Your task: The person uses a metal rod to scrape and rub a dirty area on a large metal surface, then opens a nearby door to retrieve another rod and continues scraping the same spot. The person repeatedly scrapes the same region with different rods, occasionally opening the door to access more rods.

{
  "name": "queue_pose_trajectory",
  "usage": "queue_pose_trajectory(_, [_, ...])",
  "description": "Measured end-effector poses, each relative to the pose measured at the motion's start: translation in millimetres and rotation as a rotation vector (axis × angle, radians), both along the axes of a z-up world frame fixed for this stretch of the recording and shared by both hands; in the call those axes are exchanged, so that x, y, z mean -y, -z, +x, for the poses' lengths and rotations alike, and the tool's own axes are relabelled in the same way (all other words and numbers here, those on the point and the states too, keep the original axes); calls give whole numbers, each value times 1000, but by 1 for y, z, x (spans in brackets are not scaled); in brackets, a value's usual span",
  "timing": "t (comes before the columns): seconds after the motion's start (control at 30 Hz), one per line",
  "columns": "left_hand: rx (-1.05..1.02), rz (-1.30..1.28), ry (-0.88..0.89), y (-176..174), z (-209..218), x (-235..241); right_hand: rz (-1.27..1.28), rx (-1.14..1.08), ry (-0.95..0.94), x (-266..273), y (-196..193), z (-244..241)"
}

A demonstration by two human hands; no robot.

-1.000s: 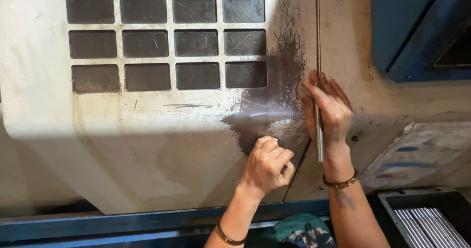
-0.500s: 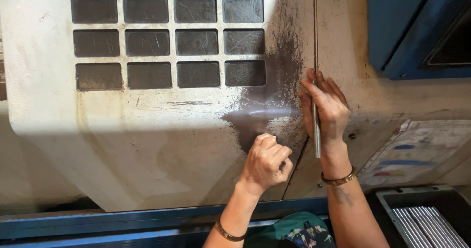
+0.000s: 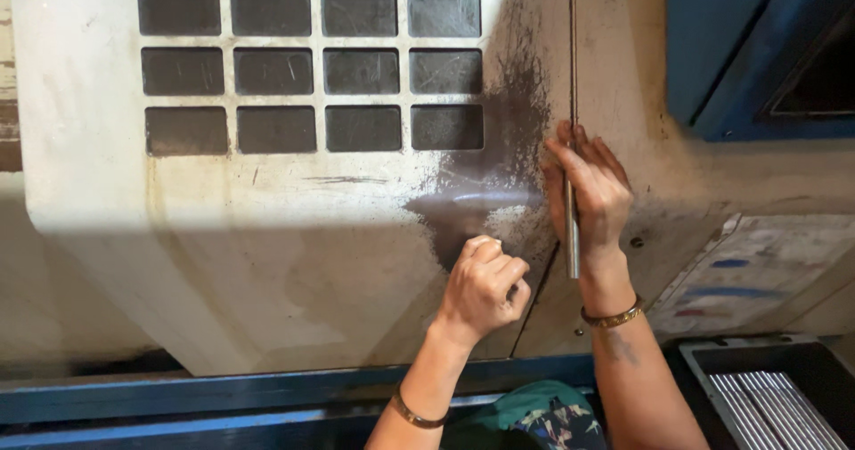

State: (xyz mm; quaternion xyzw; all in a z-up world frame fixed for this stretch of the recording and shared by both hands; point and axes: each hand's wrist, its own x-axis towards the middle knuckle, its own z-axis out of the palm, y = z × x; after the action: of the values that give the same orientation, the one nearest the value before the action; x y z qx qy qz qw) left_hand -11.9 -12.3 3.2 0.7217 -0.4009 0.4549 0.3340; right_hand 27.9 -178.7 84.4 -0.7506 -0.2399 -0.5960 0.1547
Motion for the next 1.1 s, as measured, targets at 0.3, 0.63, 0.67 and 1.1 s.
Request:
queue_pose_trajectory(0.3, [40,3,-25,4,1,2,-27,15,3,1,1,0])
queue_pose_trajectory(0.63, [20,-10,2,9,4,1,-58,15,8,7,4,3])
queue_pose_trajectory(0.67, [16,-10,1,9,4,1,-60,17,7,6,4,2])
queue_pose_trajectory(1.1, [38,-12,18,5,3,-2,-77,42,24,5,2,1])
